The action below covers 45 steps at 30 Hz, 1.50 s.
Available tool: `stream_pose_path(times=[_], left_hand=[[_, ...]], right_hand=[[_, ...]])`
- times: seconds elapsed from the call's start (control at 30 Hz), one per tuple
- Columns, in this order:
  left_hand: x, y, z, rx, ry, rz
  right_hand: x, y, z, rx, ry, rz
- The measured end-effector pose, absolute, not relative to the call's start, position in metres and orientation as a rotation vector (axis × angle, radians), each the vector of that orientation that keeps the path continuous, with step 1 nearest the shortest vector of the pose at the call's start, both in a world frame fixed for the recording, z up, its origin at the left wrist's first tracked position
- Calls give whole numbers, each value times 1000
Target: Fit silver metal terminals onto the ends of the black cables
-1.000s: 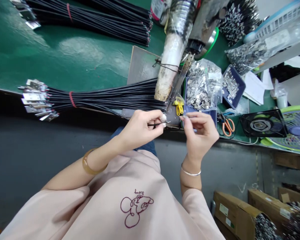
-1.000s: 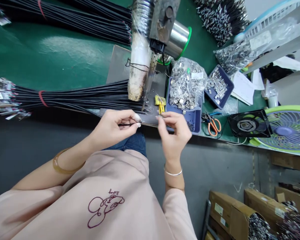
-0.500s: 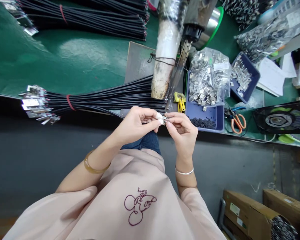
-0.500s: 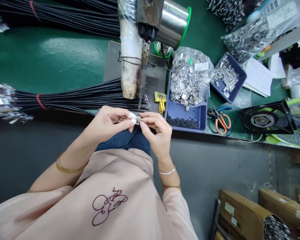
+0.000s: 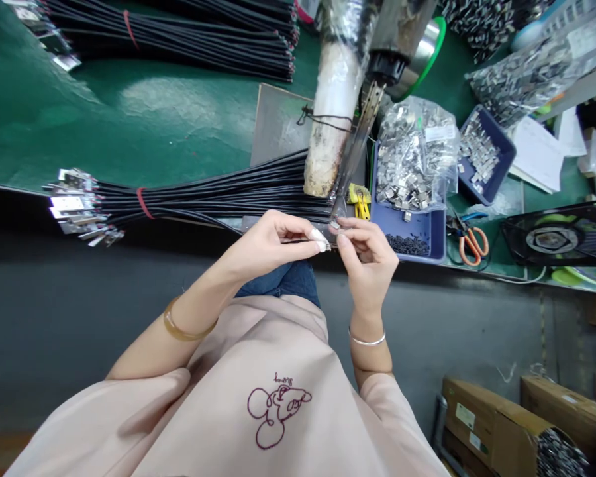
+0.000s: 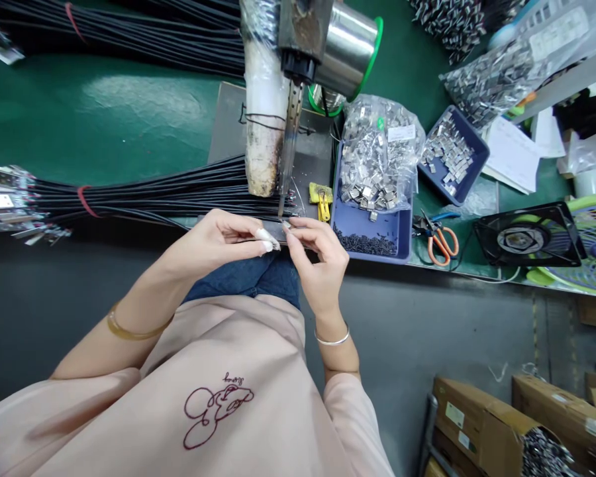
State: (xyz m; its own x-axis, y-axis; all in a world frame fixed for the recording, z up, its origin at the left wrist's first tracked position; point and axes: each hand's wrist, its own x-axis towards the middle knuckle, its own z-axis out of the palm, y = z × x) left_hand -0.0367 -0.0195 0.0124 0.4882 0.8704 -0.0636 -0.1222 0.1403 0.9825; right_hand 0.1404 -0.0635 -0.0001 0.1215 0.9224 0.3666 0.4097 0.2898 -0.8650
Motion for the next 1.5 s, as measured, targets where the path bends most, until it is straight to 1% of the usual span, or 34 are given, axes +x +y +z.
stream_pose_path(times=[0.17,0.23,0.3,0.4,0.53,0.6,0.77,0.83,1.23,1.5], left_hand=[[-26,-23,6,1108,878,1007],[-23,-24,5,1092,894,1031],[-21,-24,6,1094,904,1045],[-19,-23,6,1096,908,1070],[-16,-23,4,1120,960,1095],[-15,-24,3,1143,986,1112],[-11,-23,4,1181,1034,1157],[-9,-23,5,1178,1054,1174],[-6,-21,13,1220,1150,1181],[-6,-21,11,1197,1102,1158]], right_hand=[[138,-72,10,-1316,-1600,120],[135,-76,10,-1264,-1676,-6],[133,-77,8,-1213,-1734,-63],[131,-74,1,-1195,-1717,-23],[133,-68,-6,-1284,-1559,254],[133,-66,-8,-1293,-1567,285],[133,-63,-7,-1255,-1751,-17],[134,-62,-7,-1228,-1798,-88],[138,-57,-3,-1187,-1871,-203],[142,-57,-3,-1124,-1944,-312]])
